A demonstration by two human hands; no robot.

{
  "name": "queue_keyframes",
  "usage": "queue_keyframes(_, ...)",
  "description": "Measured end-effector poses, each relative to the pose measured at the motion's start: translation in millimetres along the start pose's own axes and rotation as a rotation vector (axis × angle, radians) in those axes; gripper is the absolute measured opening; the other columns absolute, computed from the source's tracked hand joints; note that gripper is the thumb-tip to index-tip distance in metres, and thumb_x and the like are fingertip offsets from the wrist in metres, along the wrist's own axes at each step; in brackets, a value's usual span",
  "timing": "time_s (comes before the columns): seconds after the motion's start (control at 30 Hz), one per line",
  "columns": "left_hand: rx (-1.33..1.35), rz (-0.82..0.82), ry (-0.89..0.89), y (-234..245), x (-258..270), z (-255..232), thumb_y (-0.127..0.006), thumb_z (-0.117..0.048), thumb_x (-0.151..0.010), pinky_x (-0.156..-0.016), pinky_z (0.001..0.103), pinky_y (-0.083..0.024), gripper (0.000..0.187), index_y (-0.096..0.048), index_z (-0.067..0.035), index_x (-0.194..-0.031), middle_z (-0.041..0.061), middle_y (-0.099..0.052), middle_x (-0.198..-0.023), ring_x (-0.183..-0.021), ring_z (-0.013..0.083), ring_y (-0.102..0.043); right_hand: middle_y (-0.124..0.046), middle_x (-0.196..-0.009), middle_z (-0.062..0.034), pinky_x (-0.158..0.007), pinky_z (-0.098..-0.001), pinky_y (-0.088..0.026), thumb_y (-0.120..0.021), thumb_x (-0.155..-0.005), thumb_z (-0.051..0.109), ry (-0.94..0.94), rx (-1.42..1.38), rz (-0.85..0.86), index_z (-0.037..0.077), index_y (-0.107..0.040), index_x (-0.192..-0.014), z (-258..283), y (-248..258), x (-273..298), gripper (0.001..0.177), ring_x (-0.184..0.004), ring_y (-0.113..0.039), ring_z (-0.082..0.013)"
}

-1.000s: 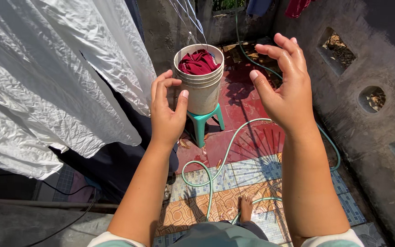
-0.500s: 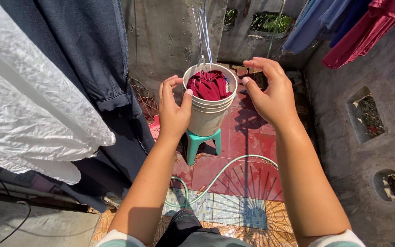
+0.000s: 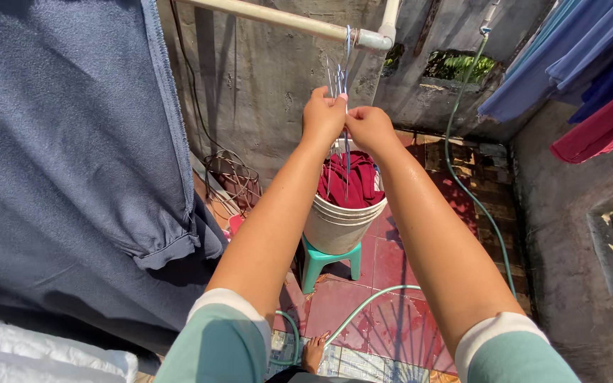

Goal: The person takes wet clothing items from a white bucket, slides them onto wire hangers, and hooks the hangers onto a horizontal pipe.

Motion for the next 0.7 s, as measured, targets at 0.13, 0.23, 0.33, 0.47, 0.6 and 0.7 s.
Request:
queue_keyframes(0.13,0.115,0.078,-0.086,-10,-31,19,-0.073,-0.014,-0.089,-0.057,0.031,-0.056,0.032,-0.071,0.007,-0.112,0.01,-0.076,-0.088,-0.065,0.0131,-0.069,-0.066,-0.076,-0.0044,-0.057,-0.0254,-0.046,-0.075,-0.094,0.027,-0.051,-0.259,0.139,0.001,-0.071,-0.095,-1,-2,7,0.026,-0.062,-0.058,-0.0095)
queue_keyframes(0.23,0.237,0.14,-0.065,-13,-29,26,-0.073,-0.011,-0.088,-0.056,0.03,-0.054,0.025,-0.07,0.006,-0.106,0.01,-0.073,-0.083,-0.063,0.0117,-0.066,-0.069,-0.078,-0.0008,-0.058,-0.0222,-0.049,-0.069,-0.097,0.026,-0.075,-0.351,0.164,0.005,-0.071,-0.092,13,11,25,0.022,-0.063,-0.057,-0.0069)
queue_keyframes(0.33,0.342,0.152,-0.025,-6,-17,10,-0.07,-0.011,-0.089,-0.056,0.029,-0.057,0.023,-0.068,0.003,-0.107,0.007,-0.071,-0.083,-0.064,0.0117,-0.068,-0.067,-0.075,-0.0021,-0.055,-0.0234,-0.044,-0.063,-0.1,0.028,-0.133,-0.371,0.106,0.006,-0.069,-0.09,24,23,34,0.025,-0.06,-0.053,-0.008)
queue_keyframes(0.47,0.336,0.128,0.027,20,5,-40,-0.067,-0.015,-0.092,-0.053,0.027,-0.054,0.022,-0.065,-0.001,-0.108,0.003,-0.068,-0.084,-0.061,0.0129,-0.067,-0.06,-0.069,-0.0077,-0.055,-0.0317,-0.043,-0.06,-0.103,0.029,-0.078,-0.169,-0.031,0.002,-0.065,-0.092,39,49,46,0.03,-0.058,-0.053,-0.0151)
queue_keyframes(0.6,0.359,0.129,0.066,44,20,-84,-0.067,-0.013,-0.092,-0.053,0.025,-0.056,0.019,-0.061,-0.002,-0.106,0.002,-0.064,-0.084,-0.06,0.0121,-0.068,-0.065,-0.071,-0.0065,-0.064,-0.0343,-0.048,-0.057,-0.103,0.033,0.179,0.22,-0.117,0.003,-0.07,-0.097,69,77,54,0.032,-0.065,-0.061,-0.0159)
queue_keyframes(0.7,0.294,0.182,0.046,50,40,-99,-0.069,-0.009,-0.09,-0.042,0.023,-0.04,0.017,-0.062,-0.001,-0.103,0.004,-0.065,-0.082,-0.053,0.0095,-0.059,-0.062,-0.069,-0.0108,-0.067,-0.0377,-0.047,-0.058,-0.103,0.036,0.158,0.388,-0.133,0.006,-0.072,-0.102,83,98,58,0.033,-0.066,-0.06,-0.0209)
Point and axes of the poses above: each hand's wrist, its own x-axis away from the middle knuckle, its own y-axis out of the back of the hand, z = x × y, the point moved 6 cm from there along -x, towards the middle knuckle
